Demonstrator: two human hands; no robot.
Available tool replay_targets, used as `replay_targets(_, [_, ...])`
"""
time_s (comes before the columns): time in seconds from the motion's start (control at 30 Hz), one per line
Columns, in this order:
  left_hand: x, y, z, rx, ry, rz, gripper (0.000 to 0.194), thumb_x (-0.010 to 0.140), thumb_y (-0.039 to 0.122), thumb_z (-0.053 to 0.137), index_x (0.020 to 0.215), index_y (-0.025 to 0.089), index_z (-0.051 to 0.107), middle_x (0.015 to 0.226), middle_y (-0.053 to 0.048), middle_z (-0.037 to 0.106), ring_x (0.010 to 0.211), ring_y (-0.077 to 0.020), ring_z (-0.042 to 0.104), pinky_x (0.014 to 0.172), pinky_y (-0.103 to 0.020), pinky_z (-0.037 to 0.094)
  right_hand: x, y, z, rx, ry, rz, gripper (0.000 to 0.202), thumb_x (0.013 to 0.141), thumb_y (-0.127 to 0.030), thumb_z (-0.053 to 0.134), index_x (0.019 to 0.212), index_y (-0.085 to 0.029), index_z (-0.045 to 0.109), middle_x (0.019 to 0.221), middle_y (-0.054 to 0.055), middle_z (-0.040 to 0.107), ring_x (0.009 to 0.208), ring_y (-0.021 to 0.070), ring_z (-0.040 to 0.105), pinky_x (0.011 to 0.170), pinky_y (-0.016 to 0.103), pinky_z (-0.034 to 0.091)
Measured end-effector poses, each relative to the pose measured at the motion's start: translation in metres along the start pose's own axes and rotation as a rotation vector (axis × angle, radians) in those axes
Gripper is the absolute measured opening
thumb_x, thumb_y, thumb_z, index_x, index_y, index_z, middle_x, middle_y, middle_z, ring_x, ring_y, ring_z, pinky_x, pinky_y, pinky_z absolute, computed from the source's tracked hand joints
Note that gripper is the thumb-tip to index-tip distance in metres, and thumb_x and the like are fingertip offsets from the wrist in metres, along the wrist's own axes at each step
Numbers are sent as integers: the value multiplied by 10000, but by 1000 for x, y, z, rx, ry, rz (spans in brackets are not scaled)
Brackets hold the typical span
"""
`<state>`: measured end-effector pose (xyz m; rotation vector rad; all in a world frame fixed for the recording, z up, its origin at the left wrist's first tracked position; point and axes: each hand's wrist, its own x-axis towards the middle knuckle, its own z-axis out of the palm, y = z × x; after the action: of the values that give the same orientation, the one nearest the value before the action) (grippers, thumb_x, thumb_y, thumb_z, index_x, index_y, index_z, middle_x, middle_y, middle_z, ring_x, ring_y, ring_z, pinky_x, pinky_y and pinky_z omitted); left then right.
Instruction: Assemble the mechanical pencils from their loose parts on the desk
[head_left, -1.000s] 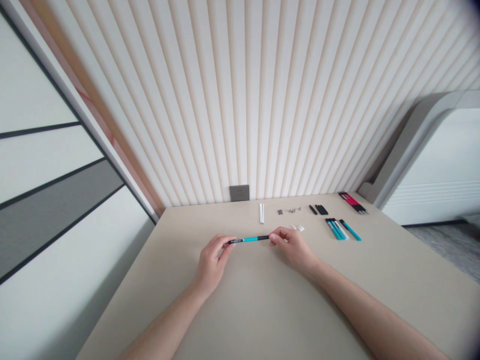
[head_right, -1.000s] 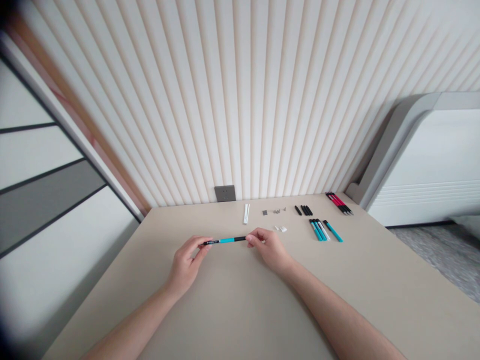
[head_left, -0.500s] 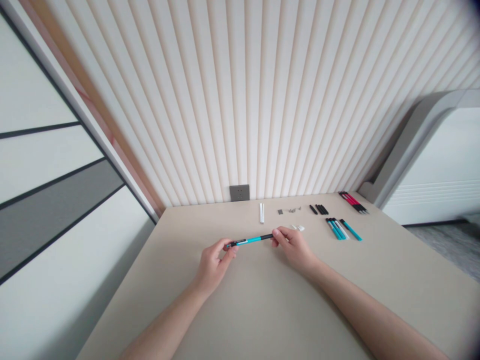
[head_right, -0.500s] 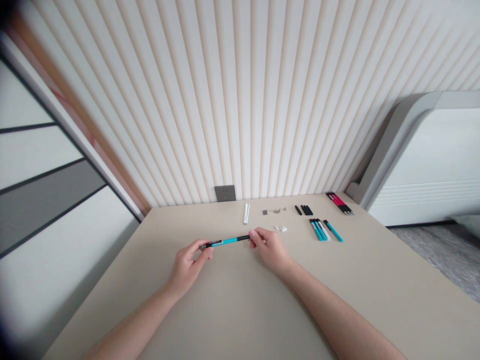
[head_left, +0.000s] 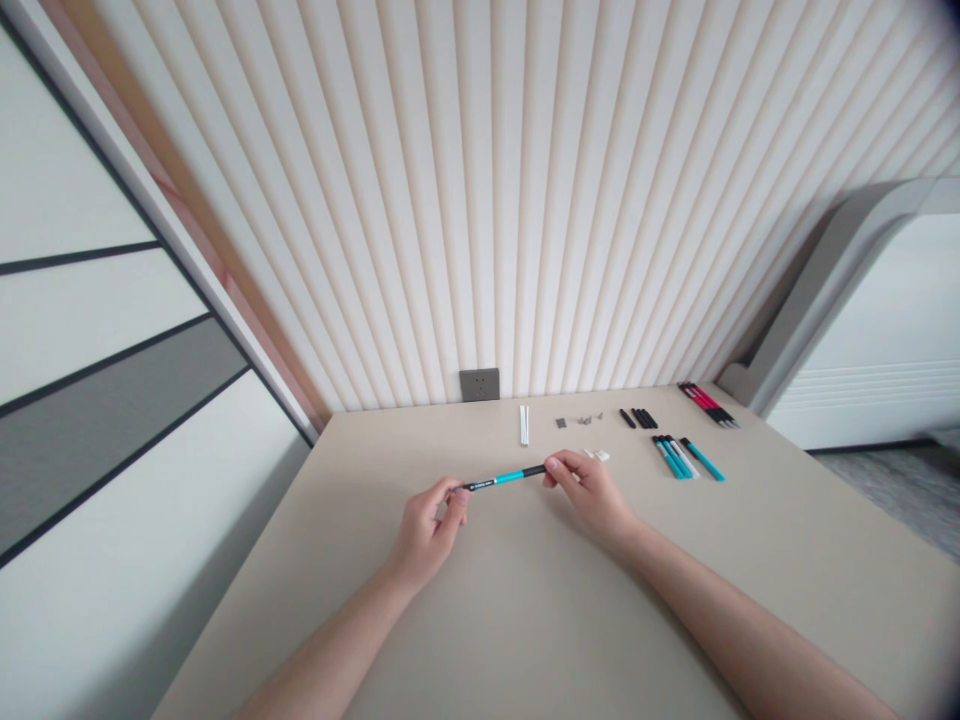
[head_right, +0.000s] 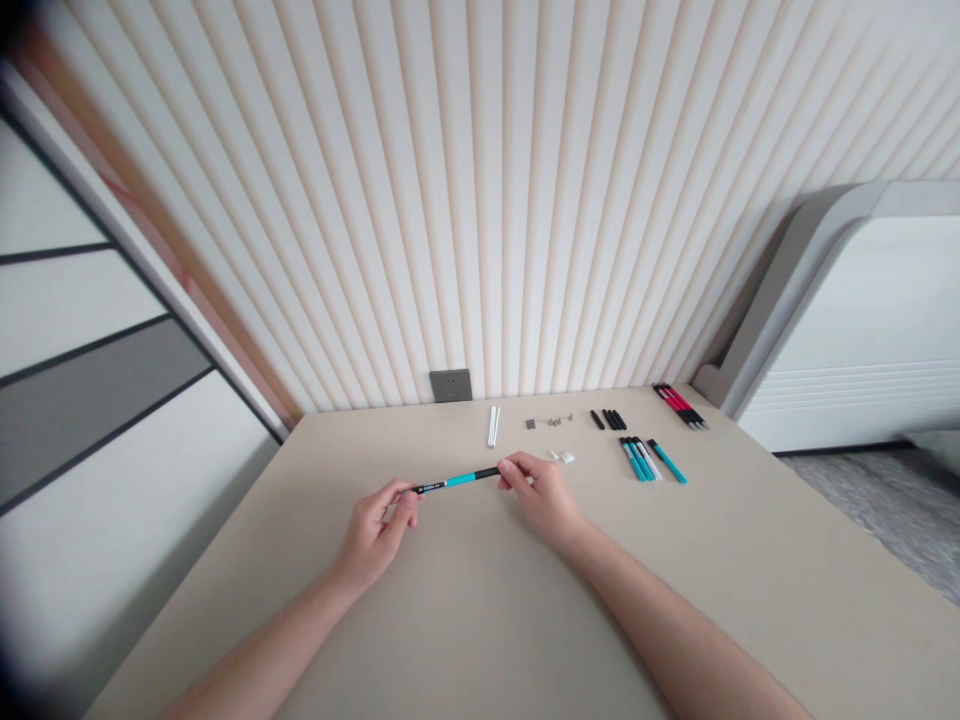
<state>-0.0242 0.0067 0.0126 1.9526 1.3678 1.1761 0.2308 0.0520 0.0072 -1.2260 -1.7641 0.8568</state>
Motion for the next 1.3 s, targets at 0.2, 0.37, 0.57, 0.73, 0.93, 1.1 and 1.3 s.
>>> replay_targets(0.2, [0, 0, -1, -12, -4, -3, 280, 972, 363, 433, 819, 180, 579, 597, 30, 557, 558, -104, 537, 528, -181, 408, 0, -1, 0, 19, 0, -17, 314, 926, -410, 478, 787, -201, 666, 759, 30, 686, 734, 178, 596, 688, 281, 426])
replay_targets(0.37, [0, -1, 0, -40, -8, -26, 213, 966, 348, 454, 942, 180, 583, 648, 30, 585, 584, -105, 571, 578, -198, 454, 0, -1, -1, 9, -5, 3, 306, 925, -404, 481, 788, -193, 655, 765, 31, 690, 742, 175, 597, 691, 275, 429])
replay_targets(0.57, [1, -3, 1, -38, 1, 1, 161, 963, 300, 463, 1009, 188, 569, 724, 26, 619, 586, -95, 586, 609, -210, 466, -1, -4, -3, -15, -24, -8, 335, 943, -399, 449, 760, -186, 632, 741, 24, 679, 707, 159, 586, 669, 261, 419])
replay_targets(0.73, [2, -6, 2, -17, 9, 35, 176, 960, 281, 459, 1063, 195, 573, 790, 10, 653, 606, -100, 598, 647, -224, 480, -2, -7, -5, -35, -50, -39, 389, 960, -407, 417, 710, -182, 611, 703, 21, 662, 667, 151, 578, 648, 257, 411])
replay_targets(0.93, [2, -6, 3, -1, -9, -35, 179, 957, 337, 478, 993, 197, 586, 755, 13, 645, 624, -115, 599, 608, -214, 460, -1, -6, -3, -27, -37, -32, 434, 972, -429, 391, 690, -180, 609, 693, 22, 652, 660, 149, 573, 648, 261, 411])
replay_targets(1.1, [3, -3, 4, -77, -14, -117, 295, 977, 398, 416, 834, 184, 562, 638, 19, 613, 585, -123, 580, 589, -220, 453, -2, -5, -2, 28, -15, -46, 356, 954, -405, 443, 761, -185, 645, 749, 26, 676, 725, 158, 595, 690, 266, 429])
replay_targets(1.3, [4, -4, 5, -141, -23, -147, 347, 979, 431, 399, 808, 179, 566, 624, 15, 611, 585, -132, 590, 609, -234, 467, -2, 0, 1, 119, 18, -44, 230, 889, -394, 566, 944, -206, 688, 793, 20, 691, 756, 166, 614, 709, 278, 459])
